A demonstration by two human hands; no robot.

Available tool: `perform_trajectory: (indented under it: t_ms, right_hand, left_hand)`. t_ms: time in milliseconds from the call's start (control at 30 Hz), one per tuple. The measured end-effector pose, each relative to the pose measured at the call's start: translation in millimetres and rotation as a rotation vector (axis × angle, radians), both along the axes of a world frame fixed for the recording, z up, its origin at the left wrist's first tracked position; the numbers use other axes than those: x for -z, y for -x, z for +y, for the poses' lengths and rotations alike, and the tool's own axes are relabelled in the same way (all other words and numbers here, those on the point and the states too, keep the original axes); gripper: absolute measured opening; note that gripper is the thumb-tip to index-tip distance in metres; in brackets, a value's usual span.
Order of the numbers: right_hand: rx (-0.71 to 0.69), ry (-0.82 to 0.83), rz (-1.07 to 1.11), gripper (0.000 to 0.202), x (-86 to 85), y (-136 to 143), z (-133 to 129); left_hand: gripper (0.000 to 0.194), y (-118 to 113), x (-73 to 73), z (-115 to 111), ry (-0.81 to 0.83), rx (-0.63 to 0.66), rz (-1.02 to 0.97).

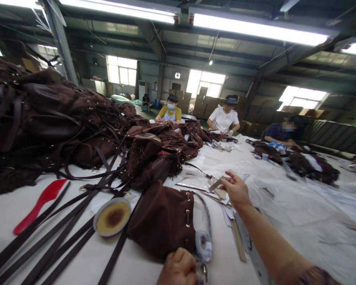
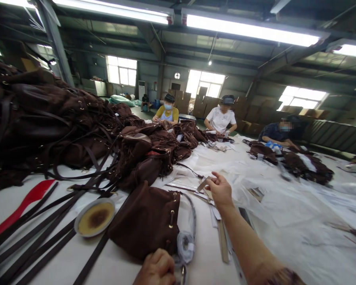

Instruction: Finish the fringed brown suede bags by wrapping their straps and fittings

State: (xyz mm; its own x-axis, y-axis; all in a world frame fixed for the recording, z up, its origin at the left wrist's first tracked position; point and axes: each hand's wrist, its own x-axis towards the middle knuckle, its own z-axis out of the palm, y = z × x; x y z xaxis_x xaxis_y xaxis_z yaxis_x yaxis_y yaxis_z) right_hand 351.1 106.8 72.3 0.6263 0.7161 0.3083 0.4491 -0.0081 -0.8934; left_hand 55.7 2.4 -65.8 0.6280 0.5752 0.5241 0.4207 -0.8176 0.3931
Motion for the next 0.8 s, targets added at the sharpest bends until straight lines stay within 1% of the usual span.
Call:
perform_trajectory:
  t_ms: [33,67,100,133,167,233,267,333,367,400,467,533,600,667,733,800]
  right_hand:
    - [-0.072,-0.115,0.241,0.058,1.1,15,-26]
    - [-0.119,-0.177,0.409,0.057,5.6,29,-55]
    - [-0.119,-0.188,0.498,0.054,13.4,41,-85]
    - [-0.081,-0.157,0.526,0.052,23.7,51,-117]
    - [-0.025,-0.086,0.519,0.049,35.6,58,-149]
    - [0.084,0.158,0.405,0.045,59.7,64,-207]
    - [0.125,0.291,0.300,0.041,70.0,63,-232]
    - [0.132,0.522,0.009,0.030,84.5,58,-269]
    - [0.107,0.598,-0.159,0.026,88.2,55,-281]
    - [0.062,0.644,-0.324,0.023,89.7,52,-288]
    - [-0.034,0.673,-0.590,0.021,87.3,50,-290]
    - [-0.109,0.686,-0.721,0.023,80.4,56,-279]
    - [-0.146,0.732,-0.760,0.029,72.4,68,-261]
    - [-0.139,0.768,-0.774,0.033,66.0,82,-241]
    - [-0.143,0.767,-0.734,0.026,62.9,92,-226]
    - [-0.189,0.756,-0.653,0.017,63.2,97,-218]
  left_hand:
    - [0.018,1,-4.6,-1,-0.017,0.048,-0.009]
    - [0.021,3,-9.8,-2,-0.030,0.089,-0.014]
    - [0.022,5,-15.4,-4,-0.028,0.116,-0.011]
    - [0.021,7,-21.1,-6,-0.012,0.130,-0.002]
    - [0.019,9,-26.8,-8,0.011,0.133,0.010]
    - [0.014,13,-36.6,-11,0.045,0.151,0.046]
    - [0.013,14,-40.3,-12,0.056,0.158,0.061]
    - [0.013,14,-45.1,-14,0.066,0.167,0.080]
    - [0.014,14,-46.1,-14,0.065,0.168,0.084]
    - [0.015,14,-46.5,-15,0.061,0.167,0.085]
    - [0.015,14,-45.9,-16,0.048,0.165,0.084]
    - [0.013,14,-44.8,-18,0.029,0.159,0.077]
    - [0.012,14,-44.2,-19,0.006,0.152,0.067]
    - [0.010,14,-44.3,-21,-0.014,0.145,0.059]
    - [0.009,14,-44.9,-22,-0.029,0.141,0.063]
    - [0.010,15,-45.8,-23,-0.037,0.136,0.068]
